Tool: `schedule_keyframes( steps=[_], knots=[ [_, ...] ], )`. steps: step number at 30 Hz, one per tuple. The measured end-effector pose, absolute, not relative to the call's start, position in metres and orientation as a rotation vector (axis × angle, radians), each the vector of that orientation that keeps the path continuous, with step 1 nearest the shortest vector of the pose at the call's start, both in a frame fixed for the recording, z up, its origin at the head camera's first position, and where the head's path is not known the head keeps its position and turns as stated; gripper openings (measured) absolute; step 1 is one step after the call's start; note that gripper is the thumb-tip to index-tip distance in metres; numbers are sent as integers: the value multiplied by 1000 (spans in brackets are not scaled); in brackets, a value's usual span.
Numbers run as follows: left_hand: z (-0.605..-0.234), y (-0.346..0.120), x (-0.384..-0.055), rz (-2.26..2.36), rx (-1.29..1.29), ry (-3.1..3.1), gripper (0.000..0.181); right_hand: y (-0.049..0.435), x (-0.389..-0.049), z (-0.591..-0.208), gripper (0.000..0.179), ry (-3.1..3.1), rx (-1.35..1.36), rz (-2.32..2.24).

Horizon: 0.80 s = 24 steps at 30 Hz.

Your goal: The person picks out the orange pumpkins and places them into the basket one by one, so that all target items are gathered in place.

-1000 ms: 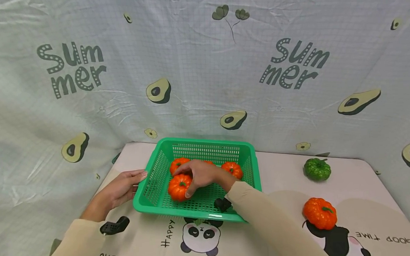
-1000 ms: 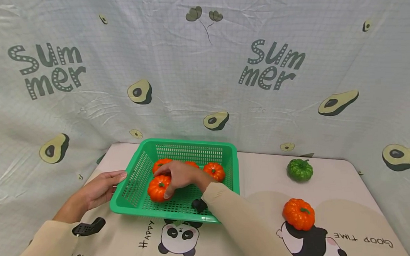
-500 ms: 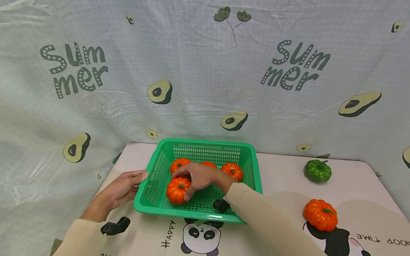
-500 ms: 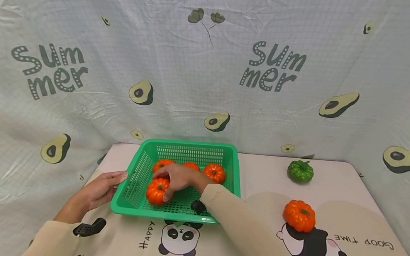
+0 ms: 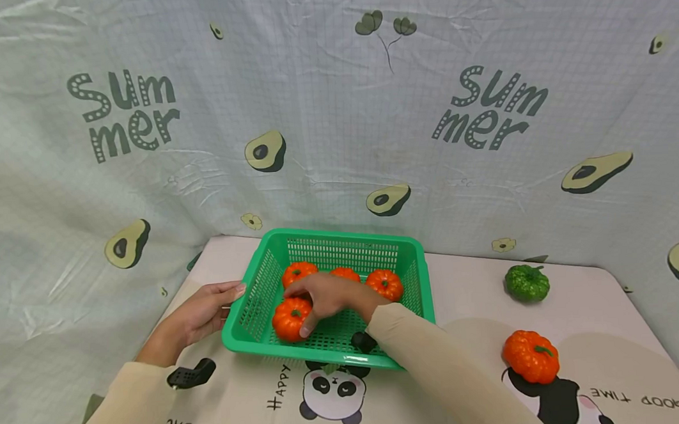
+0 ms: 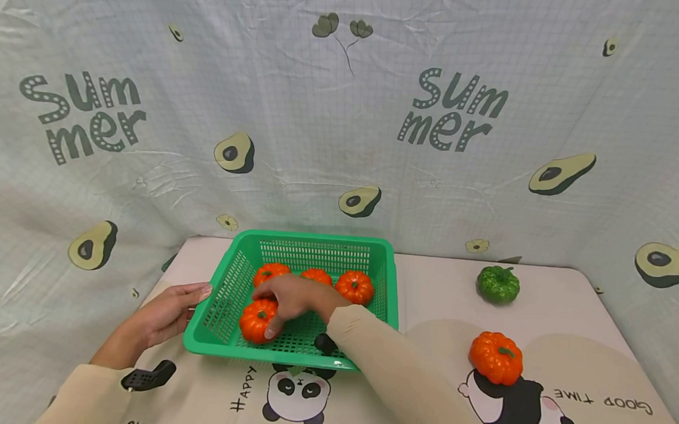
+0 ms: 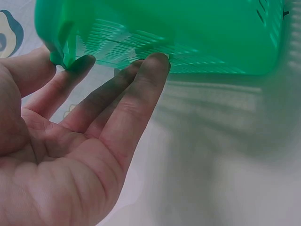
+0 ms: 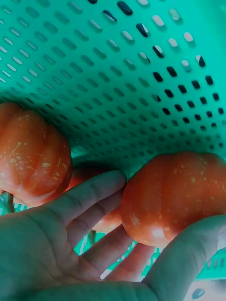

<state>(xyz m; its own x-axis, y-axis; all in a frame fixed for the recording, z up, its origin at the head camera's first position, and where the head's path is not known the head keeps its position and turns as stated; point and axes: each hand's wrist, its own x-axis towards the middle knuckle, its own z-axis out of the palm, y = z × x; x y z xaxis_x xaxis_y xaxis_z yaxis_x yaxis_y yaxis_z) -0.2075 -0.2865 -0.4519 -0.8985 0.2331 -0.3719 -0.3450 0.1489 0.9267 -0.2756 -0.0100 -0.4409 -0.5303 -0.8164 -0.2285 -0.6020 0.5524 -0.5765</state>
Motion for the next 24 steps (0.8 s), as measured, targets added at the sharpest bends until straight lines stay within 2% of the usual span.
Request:
schedule_keyframes(
  steps=[15,24],
  knots=[
    [-454,-282,-206,1785,-102,2016,70,-7,-272,-441,76,2308,-1104,-565],
    [-452,-286,-206,1767,-107,2044,70,21,-275,-398,58,2185,-1107,-775]
  ],
)
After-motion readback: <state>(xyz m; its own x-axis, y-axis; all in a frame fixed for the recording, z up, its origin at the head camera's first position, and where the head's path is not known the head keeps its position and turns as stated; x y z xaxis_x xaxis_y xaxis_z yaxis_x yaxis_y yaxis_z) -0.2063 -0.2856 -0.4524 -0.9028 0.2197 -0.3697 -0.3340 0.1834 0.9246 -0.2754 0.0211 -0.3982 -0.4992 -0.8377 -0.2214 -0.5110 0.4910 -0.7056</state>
